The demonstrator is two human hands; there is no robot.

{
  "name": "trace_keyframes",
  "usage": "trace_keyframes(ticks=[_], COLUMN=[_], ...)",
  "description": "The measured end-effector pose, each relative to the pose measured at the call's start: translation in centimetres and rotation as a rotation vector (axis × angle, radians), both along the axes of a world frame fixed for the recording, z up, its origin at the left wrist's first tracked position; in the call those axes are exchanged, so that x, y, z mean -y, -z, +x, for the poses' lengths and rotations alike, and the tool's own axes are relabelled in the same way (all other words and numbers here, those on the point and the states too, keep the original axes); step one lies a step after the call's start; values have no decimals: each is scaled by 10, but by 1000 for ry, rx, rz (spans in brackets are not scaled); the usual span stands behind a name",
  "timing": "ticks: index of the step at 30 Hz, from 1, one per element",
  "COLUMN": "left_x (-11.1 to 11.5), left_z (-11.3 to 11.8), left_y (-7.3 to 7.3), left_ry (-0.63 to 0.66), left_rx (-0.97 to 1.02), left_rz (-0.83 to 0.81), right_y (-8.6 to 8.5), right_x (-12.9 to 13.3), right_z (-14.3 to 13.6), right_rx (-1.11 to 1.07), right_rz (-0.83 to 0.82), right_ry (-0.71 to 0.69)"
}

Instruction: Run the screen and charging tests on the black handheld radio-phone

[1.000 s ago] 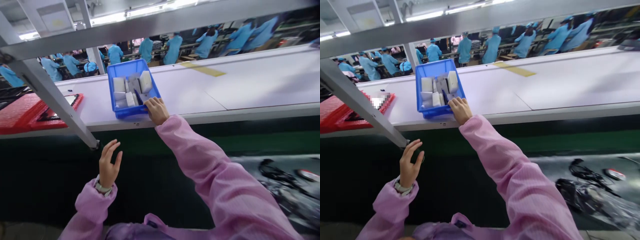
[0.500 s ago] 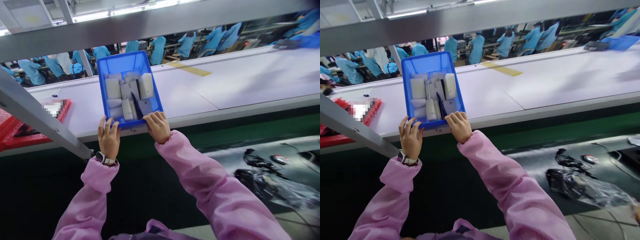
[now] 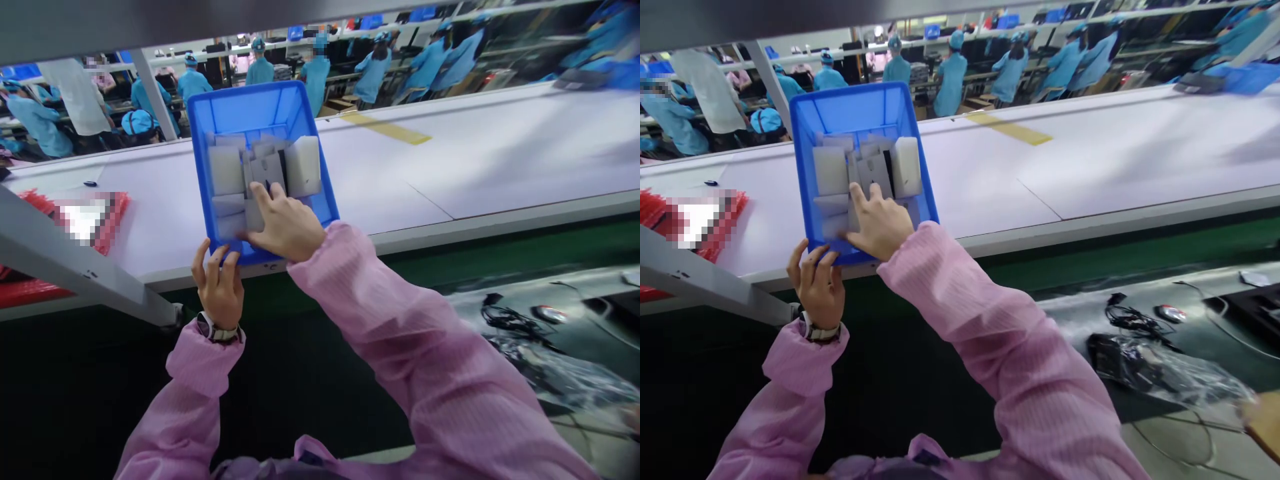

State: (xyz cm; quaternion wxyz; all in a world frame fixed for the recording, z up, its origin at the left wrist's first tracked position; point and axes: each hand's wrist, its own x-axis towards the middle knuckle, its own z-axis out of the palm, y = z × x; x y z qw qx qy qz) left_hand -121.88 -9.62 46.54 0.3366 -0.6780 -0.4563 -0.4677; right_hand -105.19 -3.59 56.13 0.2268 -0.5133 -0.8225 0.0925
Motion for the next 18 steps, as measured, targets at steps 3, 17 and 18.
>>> trace_keyframes(ticks=[3,17,18], left_x=[1,2,2], left_z=[2,6,6], left_y=[2,9,9], left_ry=[7,-1,-2], left_rx=[16,27,29], left_rz=[-9,26,29], right_y=[-6,32,35], right_x=[-8,11,9], right_z=[-1,-3,-3], right_rx=[52,-102,-98], right_rz=[-28,172,188], right_ry=[62,234,227])
